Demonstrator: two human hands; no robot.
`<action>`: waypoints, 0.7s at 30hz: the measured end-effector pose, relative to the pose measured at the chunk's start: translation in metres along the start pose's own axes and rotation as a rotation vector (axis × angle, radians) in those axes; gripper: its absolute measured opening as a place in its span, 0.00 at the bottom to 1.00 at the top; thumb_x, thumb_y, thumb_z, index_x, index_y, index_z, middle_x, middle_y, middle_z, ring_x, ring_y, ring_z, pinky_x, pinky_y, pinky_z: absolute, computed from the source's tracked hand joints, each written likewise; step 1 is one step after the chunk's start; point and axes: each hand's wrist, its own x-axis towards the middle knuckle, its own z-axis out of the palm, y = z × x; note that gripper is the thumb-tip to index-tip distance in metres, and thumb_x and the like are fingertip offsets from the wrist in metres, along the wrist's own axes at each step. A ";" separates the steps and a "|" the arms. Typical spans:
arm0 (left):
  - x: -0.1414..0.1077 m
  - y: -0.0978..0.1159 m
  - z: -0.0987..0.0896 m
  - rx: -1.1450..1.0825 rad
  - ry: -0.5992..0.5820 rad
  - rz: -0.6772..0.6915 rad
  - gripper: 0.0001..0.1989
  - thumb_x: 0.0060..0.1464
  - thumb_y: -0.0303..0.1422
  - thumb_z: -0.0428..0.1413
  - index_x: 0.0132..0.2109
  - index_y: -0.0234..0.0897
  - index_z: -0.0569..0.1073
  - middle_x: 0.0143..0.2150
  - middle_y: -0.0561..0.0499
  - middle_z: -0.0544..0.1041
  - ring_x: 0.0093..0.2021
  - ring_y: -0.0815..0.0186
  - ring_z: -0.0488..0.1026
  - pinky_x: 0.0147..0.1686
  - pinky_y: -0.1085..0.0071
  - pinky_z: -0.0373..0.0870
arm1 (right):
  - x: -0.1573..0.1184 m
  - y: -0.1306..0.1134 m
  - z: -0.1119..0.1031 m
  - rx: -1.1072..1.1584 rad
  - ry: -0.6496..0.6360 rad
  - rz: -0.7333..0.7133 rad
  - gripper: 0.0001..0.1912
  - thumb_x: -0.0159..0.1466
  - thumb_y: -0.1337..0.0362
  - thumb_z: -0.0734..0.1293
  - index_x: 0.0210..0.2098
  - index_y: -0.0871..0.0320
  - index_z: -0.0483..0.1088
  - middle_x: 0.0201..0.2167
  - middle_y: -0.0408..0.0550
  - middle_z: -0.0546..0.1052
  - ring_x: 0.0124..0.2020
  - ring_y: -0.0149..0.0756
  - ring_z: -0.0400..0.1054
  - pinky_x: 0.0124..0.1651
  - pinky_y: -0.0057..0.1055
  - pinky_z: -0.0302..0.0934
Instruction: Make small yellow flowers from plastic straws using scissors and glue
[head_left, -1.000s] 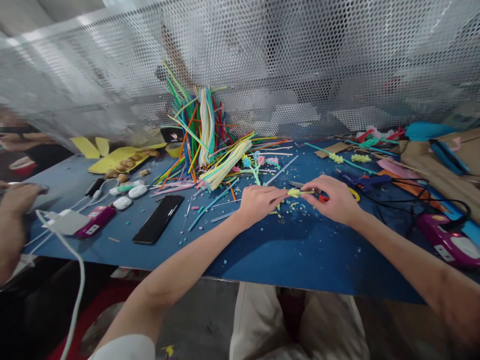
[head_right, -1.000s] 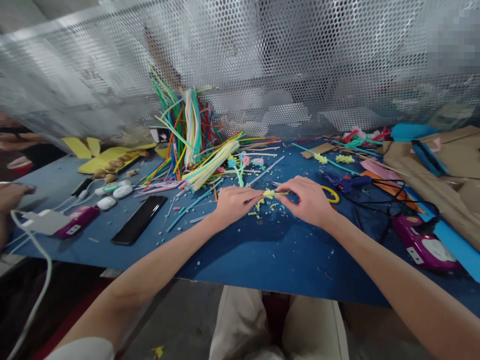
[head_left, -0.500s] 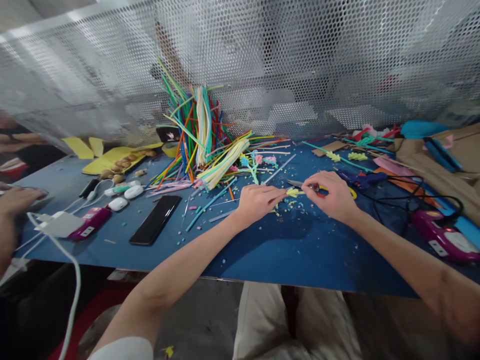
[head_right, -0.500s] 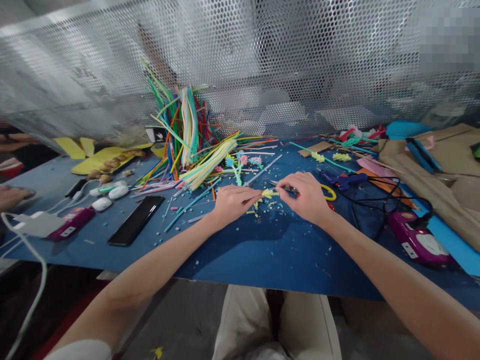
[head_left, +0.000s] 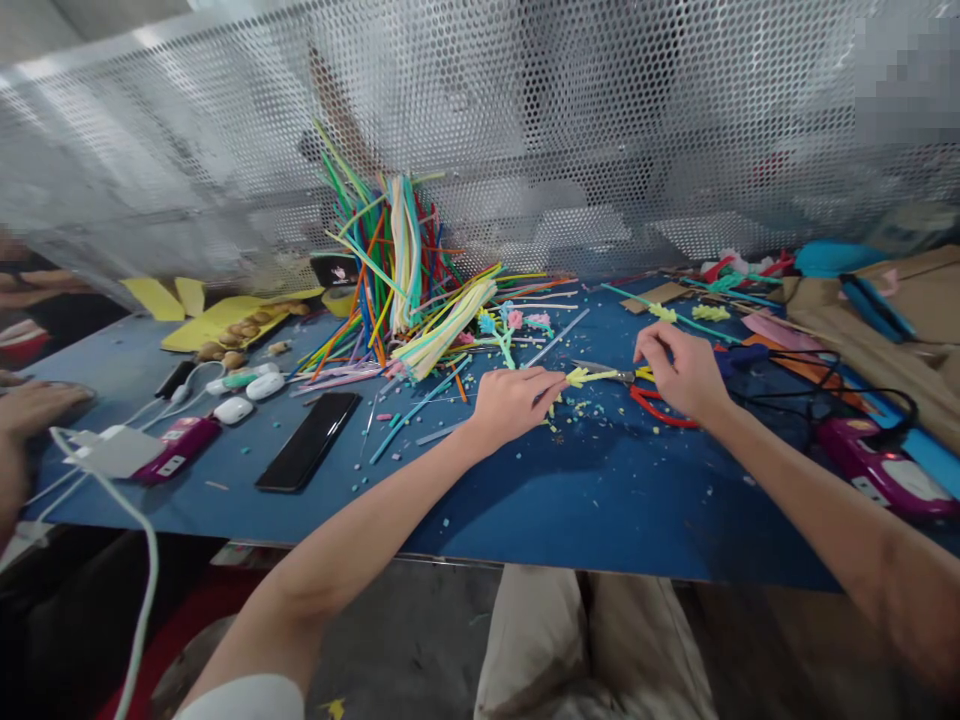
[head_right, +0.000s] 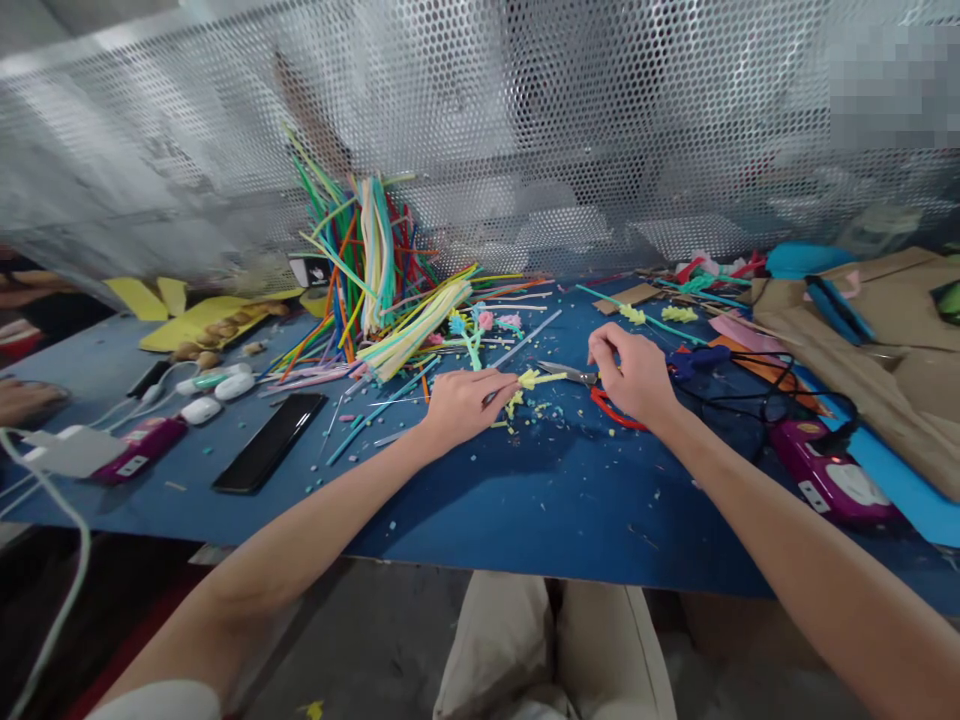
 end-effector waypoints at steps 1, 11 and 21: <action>0.000 0.000 0.000 0.006 -0.008 -0.012 0.15 0.69 0.42 0.52 0.45 0.47 0.83 0.38 0.54 0.85 0.33 0.68 0.80 0.30 0.72 0.66 | 0.001 0.002 -0.001 -0.004 0.002 0.013 0.17 0.73 0.56 0.58 0.30 0.53 0.67 0.26 0.44 0.77 0.25 0.36 0.68 0.34 0.37 0.60; 0.002 -0.006 -0.001 -0.037 0.088 -0.072 0.14 0.68 0.41 0.53 0.44 0.44 0.83 0.39 0.52 0.85 0.35 0.69 0.81 0.31 0.74 0.67 | 0.004 0.009 0.002 -0.038 -0.243 -0.111 0.12 0.67 0.56 0.66 0.49 0.52 0.70 0.35 0.44 0.81 0.30 0.37 0.73 0.36 0.36 0.66; 0.002 -0.009 0.007 -0.147 0.025 0.046 0.14 0.71 0.37 0.49 0.47 0.39 0.79 0.41 0.49 0.83 0.41 0.67 0.80 0.43 0.71 0.72 | 0.008 0.032 -0.002 -0.214 -0.410 -0.238 0.12 0.67 0.53 0.65 0.42 0.51 0.77 0.39 0.47 0.82 0.39 0.42 0.75 0.41 0.40 0.66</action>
